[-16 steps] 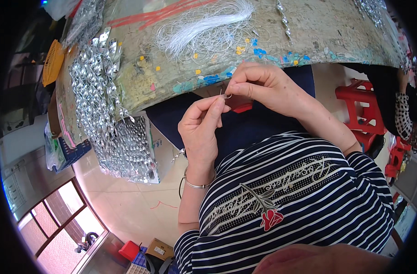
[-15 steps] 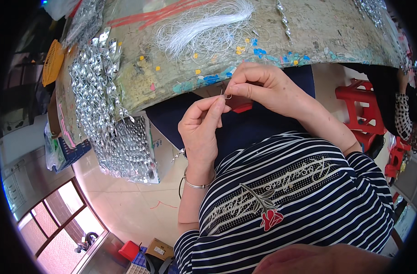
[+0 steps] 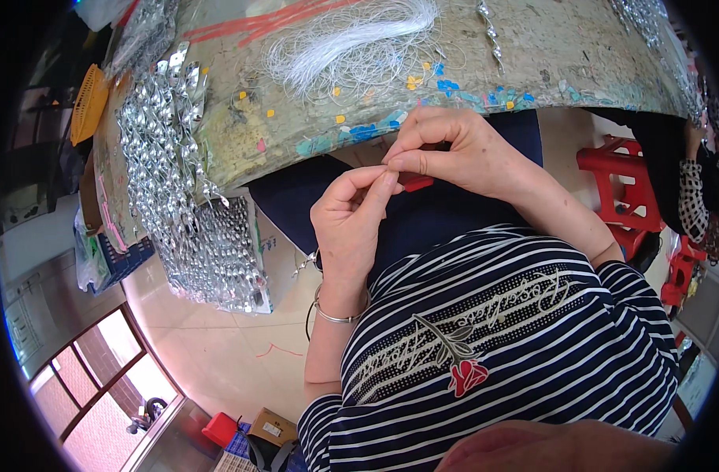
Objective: The person is assembling and packaging small toy components by attaching white fibers to a base and placing them in plastic bags.
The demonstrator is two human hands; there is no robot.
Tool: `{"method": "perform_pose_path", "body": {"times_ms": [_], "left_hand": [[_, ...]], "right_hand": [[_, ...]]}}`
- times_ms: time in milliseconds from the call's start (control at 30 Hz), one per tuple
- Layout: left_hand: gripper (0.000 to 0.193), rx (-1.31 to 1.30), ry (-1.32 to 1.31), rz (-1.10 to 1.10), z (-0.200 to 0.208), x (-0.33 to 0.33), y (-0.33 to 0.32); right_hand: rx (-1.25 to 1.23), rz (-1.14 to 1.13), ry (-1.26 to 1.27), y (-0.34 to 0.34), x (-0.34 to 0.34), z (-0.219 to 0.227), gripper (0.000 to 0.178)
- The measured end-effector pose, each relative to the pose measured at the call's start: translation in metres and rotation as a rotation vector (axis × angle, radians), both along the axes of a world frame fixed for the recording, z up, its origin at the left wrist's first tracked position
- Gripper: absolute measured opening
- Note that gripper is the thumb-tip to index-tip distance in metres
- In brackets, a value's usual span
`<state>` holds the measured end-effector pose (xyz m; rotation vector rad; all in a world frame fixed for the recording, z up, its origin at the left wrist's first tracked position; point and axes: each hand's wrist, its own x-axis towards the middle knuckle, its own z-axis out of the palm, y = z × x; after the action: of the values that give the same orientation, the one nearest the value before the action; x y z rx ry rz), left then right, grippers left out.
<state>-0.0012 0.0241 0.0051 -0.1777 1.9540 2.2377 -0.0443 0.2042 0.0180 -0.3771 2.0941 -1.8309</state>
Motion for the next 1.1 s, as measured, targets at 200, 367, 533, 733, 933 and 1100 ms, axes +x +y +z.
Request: {"method": "perform_pose_path", "body": {"times_ms": [200,367,533,733,933,1100], "left_hand": [[0.015,0.028,-0.075,-0.077,0.001,0.0,-0.005],[0.02,0.223,-0.131,-0.088,0.001,-0.004,-0.008],[0.017,0.266,-0.13,-0.053,0.003,-0.008,0.0],[0.013,0.262,-0.099,-0.021,-0.001,-0.006,0.0],[0.013,0.201,-0.079,0.051,0.004,-0.006,0.002],[0.013,0.245,-0.079,-0.018,0.0,-0.005,-0.004]], "right_hand": [[-0.04,-0.019,-0.009,0.0,-0.002,0.0,0.007],[-0.149,-0.053,-0.07,0.003,-0.006,0.002,0.015],[-0.196,-0.041,-0.089,-0.001,-0.003,0.002,0.015],[-0.194,-0.032,-0.047,-0.002,-0.002,0.0,0.011],[-0.226,-0.035,-0.202,0.005,-0.002,0.001,0.018],[-0.231,-0.011,-0.292,0.008,0.0,-0.001,0.018]]}}
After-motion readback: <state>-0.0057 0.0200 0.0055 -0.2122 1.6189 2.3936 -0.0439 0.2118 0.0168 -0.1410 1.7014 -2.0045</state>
